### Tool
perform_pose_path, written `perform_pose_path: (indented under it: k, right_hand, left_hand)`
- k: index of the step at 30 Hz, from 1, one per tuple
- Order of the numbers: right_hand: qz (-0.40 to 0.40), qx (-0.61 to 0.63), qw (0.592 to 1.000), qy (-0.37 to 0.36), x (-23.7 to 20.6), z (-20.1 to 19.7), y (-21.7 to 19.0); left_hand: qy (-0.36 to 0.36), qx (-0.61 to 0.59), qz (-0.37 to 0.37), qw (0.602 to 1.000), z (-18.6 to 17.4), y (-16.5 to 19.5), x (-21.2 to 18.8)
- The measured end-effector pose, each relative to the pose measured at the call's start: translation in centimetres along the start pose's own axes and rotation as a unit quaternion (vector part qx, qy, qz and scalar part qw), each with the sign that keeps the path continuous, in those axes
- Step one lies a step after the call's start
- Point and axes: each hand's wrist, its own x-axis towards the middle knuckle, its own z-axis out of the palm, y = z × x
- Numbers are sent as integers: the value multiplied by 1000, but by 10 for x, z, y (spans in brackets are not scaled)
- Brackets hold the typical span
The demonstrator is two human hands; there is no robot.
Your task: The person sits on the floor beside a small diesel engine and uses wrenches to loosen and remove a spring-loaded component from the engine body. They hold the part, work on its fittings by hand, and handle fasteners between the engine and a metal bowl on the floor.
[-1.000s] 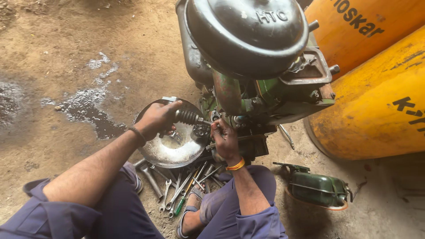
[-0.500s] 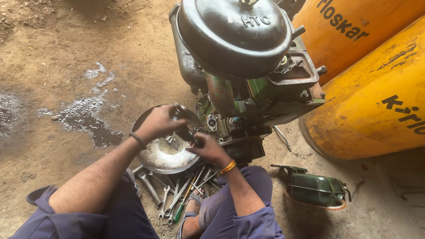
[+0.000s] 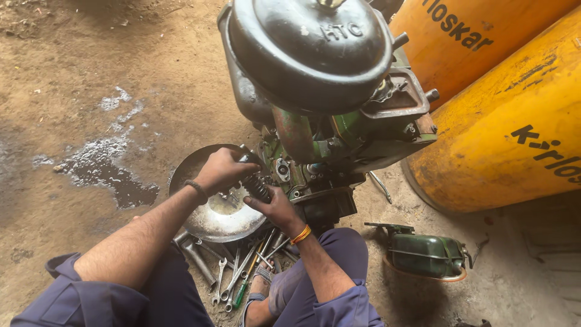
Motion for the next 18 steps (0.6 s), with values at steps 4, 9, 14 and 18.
perform_pose_path:
  k: [4, 9, 14, 18]
  right_hand:
    - [51, 70, 996, -2, -4, -13, -1]
    - [98, 266, 956, 79, 0, -41, -8]
    - [149, 405, 889, 153, 3, -38, -10]
    - [162, 463, 869, 69, -6, -20, -15]
  left_hand:
    - [5, -66, 16, 998, 0, 2, 1]
    - [-2, -129, -12, 992, -19, 9, -8]
    - [2, -175, -5, 985, -20, 0, -16]
    - [-13, -124, -36, 991, 6, -20, -4]
